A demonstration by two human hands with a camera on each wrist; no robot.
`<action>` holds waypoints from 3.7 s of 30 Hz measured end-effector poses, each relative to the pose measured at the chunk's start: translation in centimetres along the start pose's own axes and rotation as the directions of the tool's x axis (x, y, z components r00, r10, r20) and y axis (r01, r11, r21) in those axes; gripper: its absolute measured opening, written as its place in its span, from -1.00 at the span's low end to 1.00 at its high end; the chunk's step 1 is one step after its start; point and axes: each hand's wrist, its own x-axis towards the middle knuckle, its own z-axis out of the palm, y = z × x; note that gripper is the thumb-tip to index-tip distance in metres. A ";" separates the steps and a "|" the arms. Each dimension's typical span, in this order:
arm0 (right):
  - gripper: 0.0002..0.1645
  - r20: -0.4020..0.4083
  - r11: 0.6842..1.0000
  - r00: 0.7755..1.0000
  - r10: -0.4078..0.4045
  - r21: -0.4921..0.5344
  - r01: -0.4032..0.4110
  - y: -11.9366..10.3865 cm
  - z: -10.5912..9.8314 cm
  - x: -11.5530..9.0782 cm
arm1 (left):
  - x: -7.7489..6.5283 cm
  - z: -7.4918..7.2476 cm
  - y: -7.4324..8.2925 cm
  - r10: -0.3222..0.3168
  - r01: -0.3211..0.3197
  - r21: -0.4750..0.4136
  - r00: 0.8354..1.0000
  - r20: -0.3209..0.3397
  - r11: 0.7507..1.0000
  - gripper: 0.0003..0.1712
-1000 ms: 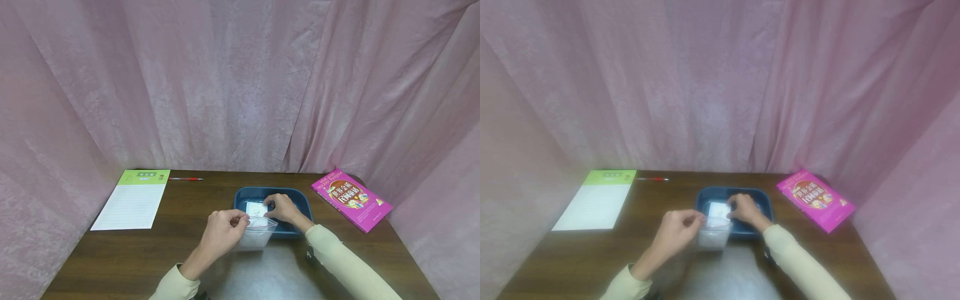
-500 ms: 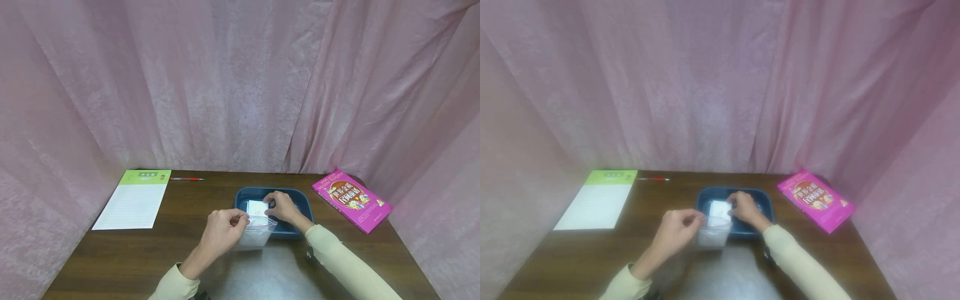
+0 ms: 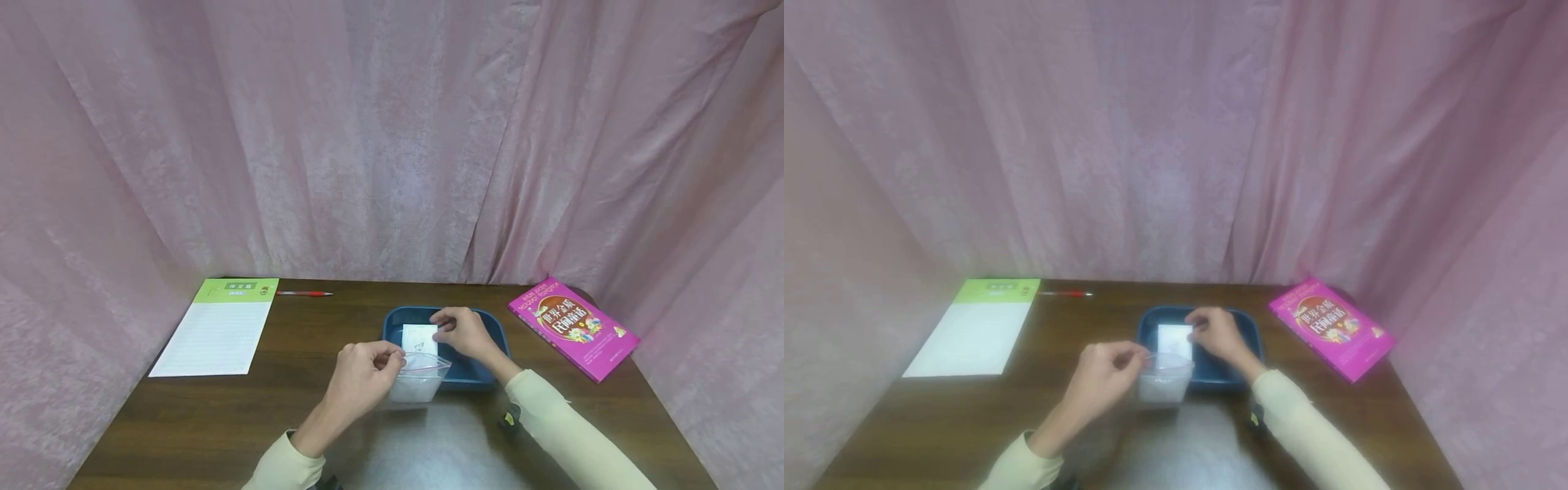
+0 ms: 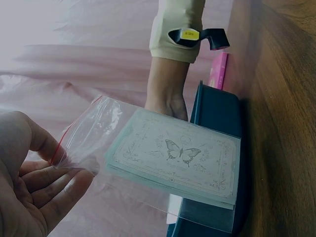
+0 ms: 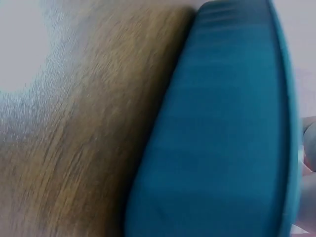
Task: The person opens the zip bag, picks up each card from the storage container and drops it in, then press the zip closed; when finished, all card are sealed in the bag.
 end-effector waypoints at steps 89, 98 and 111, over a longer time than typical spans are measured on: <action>-0.78 -0.328 0.892 0.881 -0.342 0.181 0.414 -10.1 -8.0 -10.3 | 0.4 0.1 -0.3 -0.015 0.016 -0.059 1.000 0.010 0.998 -0.85; -0.75 -0.324 0.901 0.882 -0.342 0.153 0.405 -9.5 -7.9 -10.5 | 0.4 0.1 -0.2 -0.023 0.023 -0.040 1.000 0.002 0.999 -0.85; -0.74 -0.304 0.899 0.872 -0.384 0.093 0.429 -9.1 -7.5 -10.8 | 0.4 0.1 -0.1 -0.015 0.015 -0.023 1.000 -0.012 1.000 -0.86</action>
